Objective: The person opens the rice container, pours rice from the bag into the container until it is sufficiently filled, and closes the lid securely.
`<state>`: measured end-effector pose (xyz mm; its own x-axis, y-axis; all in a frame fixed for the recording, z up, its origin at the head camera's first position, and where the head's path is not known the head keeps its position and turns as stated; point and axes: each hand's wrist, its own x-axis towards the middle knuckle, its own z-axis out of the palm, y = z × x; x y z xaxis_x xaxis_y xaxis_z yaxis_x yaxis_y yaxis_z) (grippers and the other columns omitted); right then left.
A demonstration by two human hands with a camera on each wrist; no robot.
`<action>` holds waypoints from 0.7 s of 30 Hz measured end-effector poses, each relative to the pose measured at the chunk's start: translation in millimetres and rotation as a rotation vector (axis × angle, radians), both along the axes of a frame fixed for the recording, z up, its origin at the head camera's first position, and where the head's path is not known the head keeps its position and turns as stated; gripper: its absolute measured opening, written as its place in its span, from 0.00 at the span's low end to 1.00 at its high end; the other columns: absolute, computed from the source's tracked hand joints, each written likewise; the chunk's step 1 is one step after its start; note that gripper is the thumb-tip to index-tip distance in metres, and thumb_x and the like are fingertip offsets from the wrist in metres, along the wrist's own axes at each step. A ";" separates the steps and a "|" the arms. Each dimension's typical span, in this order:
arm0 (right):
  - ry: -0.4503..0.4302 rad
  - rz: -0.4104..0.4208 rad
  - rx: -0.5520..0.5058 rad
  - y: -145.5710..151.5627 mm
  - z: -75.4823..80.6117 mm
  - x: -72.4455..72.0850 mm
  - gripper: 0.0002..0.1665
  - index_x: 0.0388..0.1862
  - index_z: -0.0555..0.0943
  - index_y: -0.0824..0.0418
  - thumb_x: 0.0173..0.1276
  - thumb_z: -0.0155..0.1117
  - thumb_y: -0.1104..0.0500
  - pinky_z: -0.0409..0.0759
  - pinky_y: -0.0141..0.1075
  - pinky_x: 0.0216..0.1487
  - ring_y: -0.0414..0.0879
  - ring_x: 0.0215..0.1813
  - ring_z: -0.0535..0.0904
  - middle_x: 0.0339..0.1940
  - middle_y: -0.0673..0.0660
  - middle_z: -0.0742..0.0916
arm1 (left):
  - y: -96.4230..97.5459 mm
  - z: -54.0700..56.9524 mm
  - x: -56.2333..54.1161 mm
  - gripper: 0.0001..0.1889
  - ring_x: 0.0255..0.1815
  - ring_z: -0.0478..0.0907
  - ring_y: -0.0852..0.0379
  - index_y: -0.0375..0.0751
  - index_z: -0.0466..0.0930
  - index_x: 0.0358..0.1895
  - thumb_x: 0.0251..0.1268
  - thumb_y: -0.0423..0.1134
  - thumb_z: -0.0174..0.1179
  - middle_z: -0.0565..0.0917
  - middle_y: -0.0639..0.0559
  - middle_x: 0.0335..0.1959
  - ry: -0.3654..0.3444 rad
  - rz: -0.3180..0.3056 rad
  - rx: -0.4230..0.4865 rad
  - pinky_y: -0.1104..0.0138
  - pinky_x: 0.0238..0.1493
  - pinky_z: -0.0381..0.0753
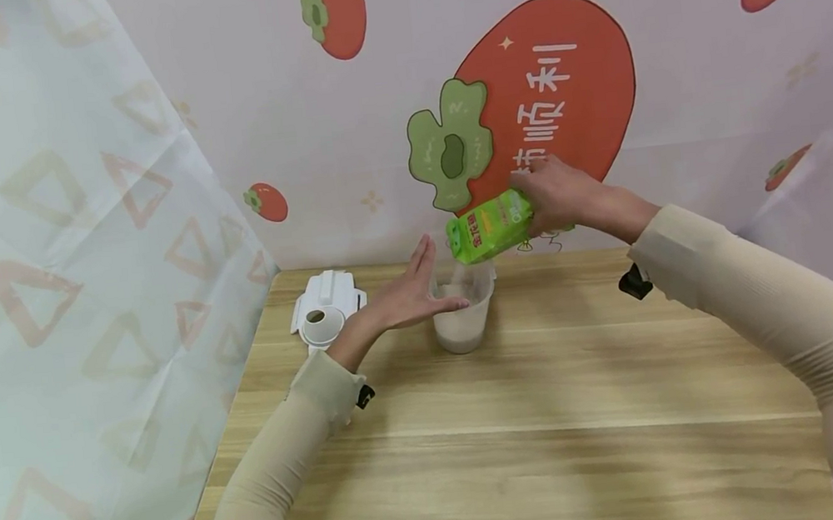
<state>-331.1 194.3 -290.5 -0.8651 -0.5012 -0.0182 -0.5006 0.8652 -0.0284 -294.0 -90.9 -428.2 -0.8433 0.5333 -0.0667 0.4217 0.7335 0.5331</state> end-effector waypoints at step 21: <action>0.038 -0.017 0.061 -7.5 4.4 1.7 0.45 0.68 0.76 0.66 0.54 0.87 0.57 0.82 0.63 0.59 0.67 0.62 0.71 0.59 0.73 0.80 | -0.4 1.2 2.1 0.68 0.83 0.60 0.40 0.45 0.23 0.86 0.63 0.80 0.57 0.24 0.51 0.88 -0.005 0.002 0.009 0.51 0.62 0.83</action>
